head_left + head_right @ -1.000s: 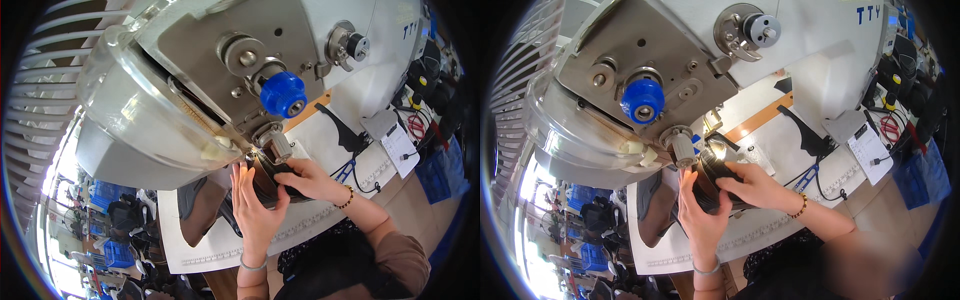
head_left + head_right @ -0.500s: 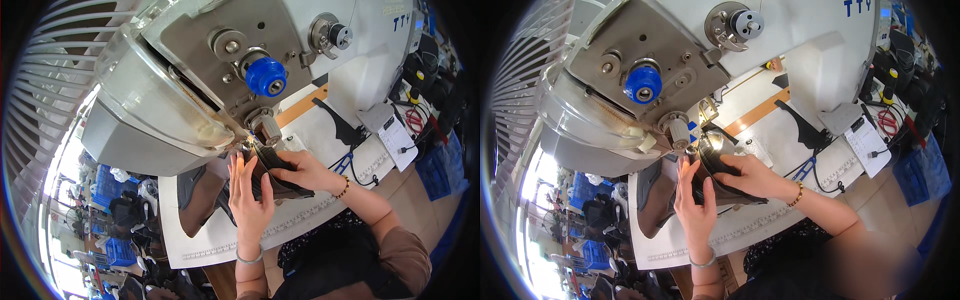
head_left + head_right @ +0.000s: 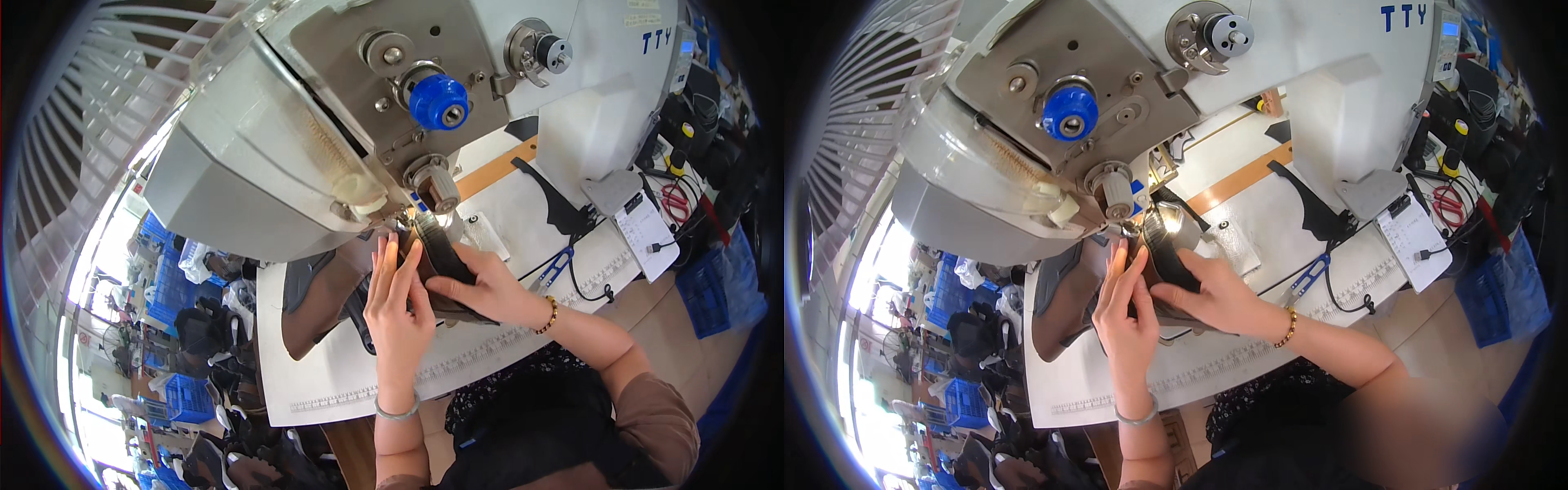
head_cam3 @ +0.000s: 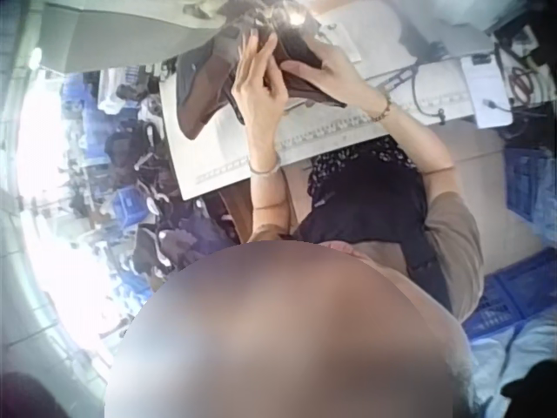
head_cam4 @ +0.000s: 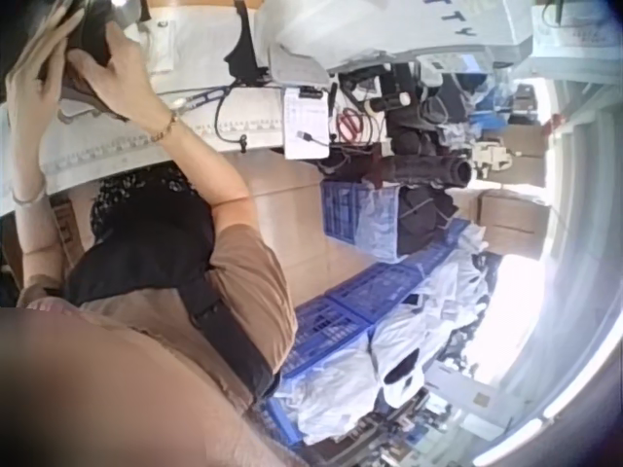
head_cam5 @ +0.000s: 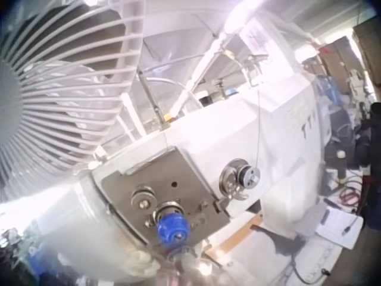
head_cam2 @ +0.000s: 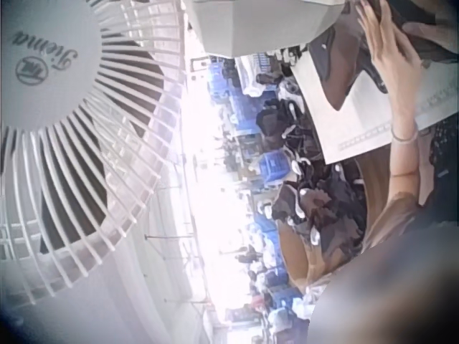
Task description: The person stitches leather shoe parts using a sewing machine, rethreads and replaces a bobbin after trimming thread with snips, and sews the shoe upper pieces on the machine.
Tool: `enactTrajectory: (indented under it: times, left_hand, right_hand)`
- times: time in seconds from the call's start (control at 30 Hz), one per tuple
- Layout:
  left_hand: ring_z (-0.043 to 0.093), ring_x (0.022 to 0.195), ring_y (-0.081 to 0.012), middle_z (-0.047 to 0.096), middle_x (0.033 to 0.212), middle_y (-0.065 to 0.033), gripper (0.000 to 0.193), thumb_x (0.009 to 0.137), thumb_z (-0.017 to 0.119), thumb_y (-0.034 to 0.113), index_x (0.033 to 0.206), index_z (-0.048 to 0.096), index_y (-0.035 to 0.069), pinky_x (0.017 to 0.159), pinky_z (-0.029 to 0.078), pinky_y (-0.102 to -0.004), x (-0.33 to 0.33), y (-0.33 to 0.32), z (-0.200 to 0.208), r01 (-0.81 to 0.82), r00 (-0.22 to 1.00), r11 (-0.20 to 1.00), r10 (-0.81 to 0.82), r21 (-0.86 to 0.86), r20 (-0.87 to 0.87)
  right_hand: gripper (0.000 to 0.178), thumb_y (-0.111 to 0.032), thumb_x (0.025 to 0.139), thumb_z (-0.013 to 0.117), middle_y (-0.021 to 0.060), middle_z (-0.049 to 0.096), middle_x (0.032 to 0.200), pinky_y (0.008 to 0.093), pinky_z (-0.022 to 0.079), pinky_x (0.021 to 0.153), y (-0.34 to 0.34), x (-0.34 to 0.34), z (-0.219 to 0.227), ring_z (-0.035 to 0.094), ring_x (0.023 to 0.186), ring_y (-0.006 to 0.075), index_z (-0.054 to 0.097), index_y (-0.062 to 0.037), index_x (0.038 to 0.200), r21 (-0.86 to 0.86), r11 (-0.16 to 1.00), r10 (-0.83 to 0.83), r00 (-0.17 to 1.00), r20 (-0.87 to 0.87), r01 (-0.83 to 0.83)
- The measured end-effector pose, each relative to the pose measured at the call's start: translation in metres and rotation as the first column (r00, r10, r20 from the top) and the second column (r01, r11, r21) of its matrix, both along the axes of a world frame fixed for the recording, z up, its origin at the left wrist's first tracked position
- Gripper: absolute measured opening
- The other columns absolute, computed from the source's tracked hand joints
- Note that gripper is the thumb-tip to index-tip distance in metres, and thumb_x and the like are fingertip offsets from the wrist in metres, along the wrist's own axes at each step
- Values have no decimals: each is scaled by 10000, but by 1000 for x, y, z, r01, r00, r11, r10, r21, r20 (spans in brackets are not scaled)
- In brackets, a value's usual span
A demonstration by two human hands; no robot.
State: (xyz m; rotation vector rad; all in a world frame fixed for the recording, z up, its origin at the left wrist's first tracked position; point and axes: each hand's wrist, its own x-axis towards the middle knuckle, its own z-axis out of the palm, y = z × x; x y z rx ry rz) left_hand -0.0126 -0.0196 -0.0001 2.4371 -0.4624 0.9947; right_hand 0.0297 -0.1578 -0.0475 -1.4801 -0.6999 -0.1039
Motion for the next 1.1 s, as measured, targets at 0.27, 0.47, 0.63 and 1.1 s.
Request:
enactTrajectory:
  times: [0.27, 0.47, 0.63, 1.1]
  left_hand:
    - [489, 1139, -368, 543, 1190, -188, 358, 783, 492, -43, 1119, 591, 30, 985, 374, -432, -3, -1, 3, 4, 1000, 1000, -4, -18, -23]
    - [481, 1149, -375, 548, 1202, -155, 379, 759, 538, -37, 1128, 587, 33, 973, 384, -448, -5, -9, -1, -68, 998, 997, 68, 20, 0]
    - [476, 1153, -377, 548, 1191, -162, 377, 768, 538, -34, 1137, 578, 28, 971, 384, -453, 0, -8, 2, -77, 996, 997, 78, 30, -34]
    - [527, 1078, -345, 544, 1093, -185, 255, 703, 584, 43, 948, 631, -11, 937, 410, -476, -81, 17, -86, 100, 935, 995, -90, -13, 344]
  right_hand:
    - [186, -136, 842, 634, -27, 545, 724, 196, 378, 533, -6, -1, 3, 437, 651, 14, 576, 8, 944, 234, 963, 198, 936, -290, -131]
    - [212, -111, 828, 647, -10, 596, 822, 191, 428, 617, -12, 9, 10, 496, 739, 16, 583, 14, 986, 273, 937, 304, 891, -339, -216]
    - [246, -106, 835, 636, -1, 609, 877, 192, 441, 669, -10, 11, 11, 509, 786, 23, 579, 13, 1042, 317, 922, 331, 879, -344, -224]
    - [438, -182, 788, 694, 48, 597, 889, 203, 434, 679, -37, -20, -5, 511, 784, 44, 499, 25, 1121, -43, 989, 138, 986, -89, -142]
